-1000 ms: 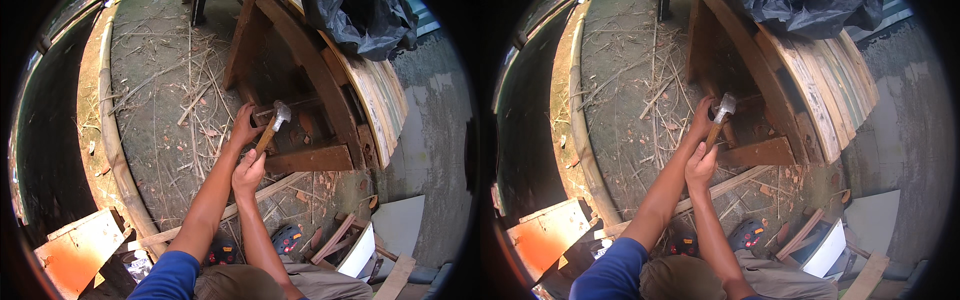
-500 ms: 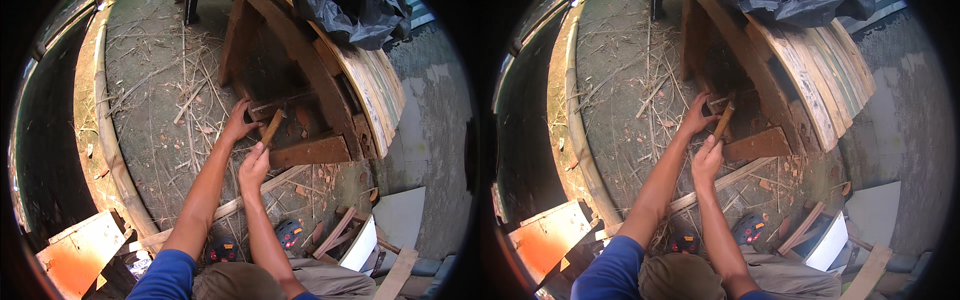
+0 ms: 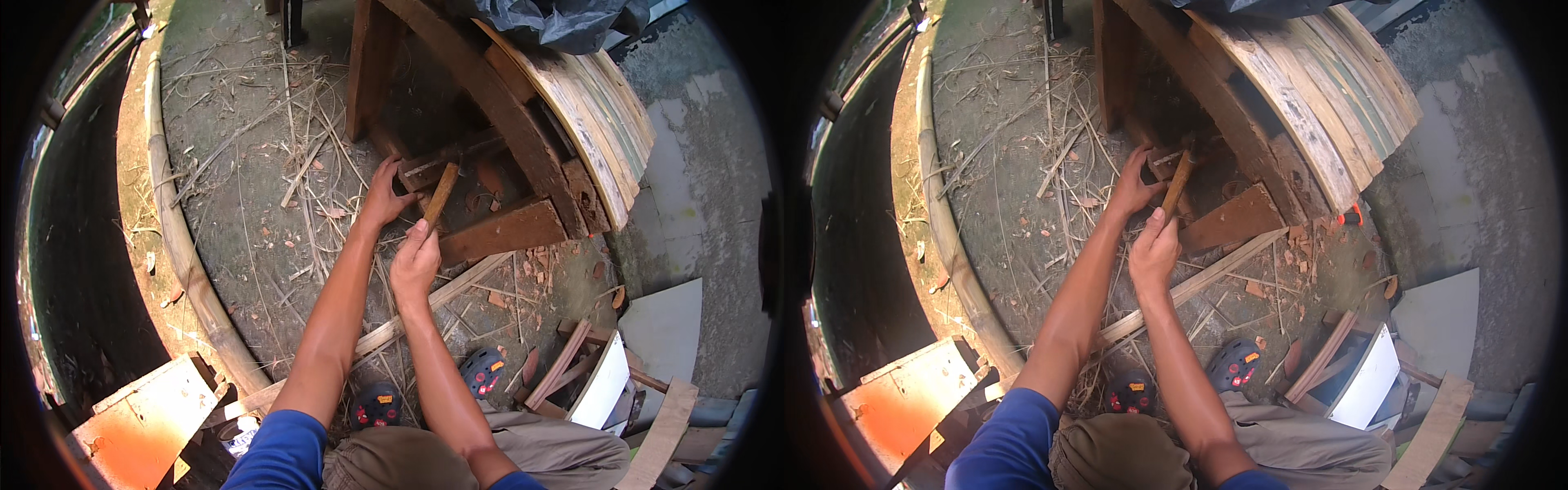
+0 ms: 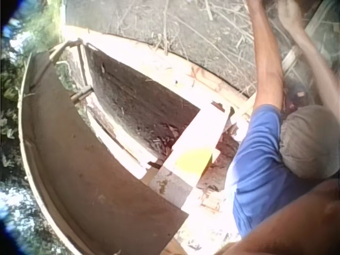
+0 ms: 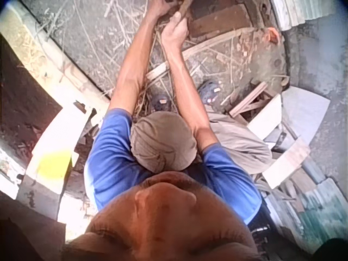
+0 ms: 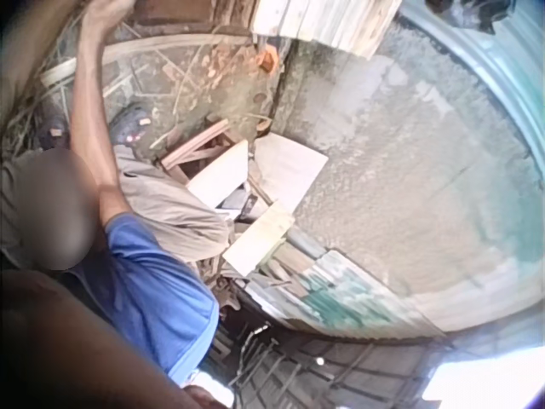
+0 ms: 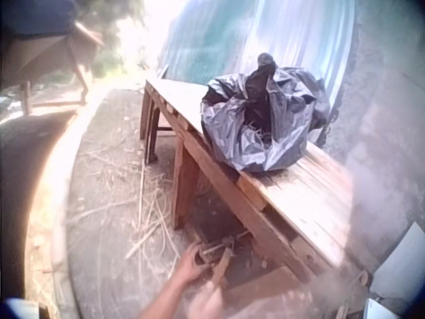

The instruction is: The person repairs a wooden structure by inserting a wooden plank into the frame and securing it with nails using a hammer. They repeatedly retrieve nails from a black plastic bag and hammer them into the frame.

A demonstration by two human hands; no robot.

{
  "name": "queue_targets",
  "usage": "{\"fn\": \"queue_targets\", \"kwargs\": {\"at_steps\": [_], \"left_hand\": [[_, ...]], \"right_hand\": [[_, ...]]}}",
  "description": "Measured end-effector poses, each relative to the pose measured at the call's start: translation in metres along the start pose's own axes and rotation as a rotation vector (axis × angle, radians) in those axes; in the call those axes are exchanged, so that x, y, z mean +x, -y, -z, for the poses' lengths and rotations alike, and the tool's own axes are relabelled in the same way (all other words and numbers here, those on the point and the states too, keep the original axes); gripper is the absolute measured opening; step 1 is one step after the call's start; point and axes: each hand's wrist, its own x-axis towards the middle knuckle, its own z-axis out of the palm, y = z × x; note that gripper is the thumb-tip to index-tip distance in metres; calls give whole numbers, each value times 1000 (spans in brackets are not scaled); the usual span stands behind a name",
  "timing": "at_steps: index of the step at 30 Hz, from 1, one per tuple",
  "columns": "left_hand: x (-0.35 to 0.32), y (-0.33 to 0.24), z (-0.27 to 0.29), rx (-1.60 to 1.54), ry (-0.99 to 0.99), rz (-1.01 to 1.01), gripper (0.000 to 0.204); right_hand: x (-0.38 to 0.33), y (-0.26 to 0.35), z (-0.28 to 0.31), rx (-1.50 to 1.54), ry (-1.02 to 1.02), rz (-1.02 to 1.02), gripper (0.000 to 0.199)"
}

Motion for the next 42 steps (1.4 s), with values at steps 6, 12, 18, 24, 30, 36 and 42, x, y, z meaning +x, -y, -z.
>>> {"fn": "queue_targets", "kwargs": {"at_steps": [6, 12, 18, 24, 30, 36, 42], "left_hand": [[6, -1, 3, 19, 59, 7, 80], [5, -5, 8, 30, 105, 2, 83], [-34, -39, 33, 18, 64, 133, 58], [-92, -96, 85, -208, -26, 355, 20], [-75, -161, 129, -122, -32, 212, 13], [-17, -250, 145, 6, 138, -159, 20], [31, -299, 151, 293, 422, -514, 21]], "right_hand": [[4, 11, 1, -3, 17, 31, 52], [15, -8, -4, -123, 35, 16, 54], [-19, -43, 8, 183, 126, -100, 48], [-55, -69, 81, -36, 385, 111, 35], [-17, -112, 195, -534, 844, 479, 34], [54, -124, 290, -971, 1129, 505, 33], [89, -79, 272, -1151, 1162, 765, 35]]}}
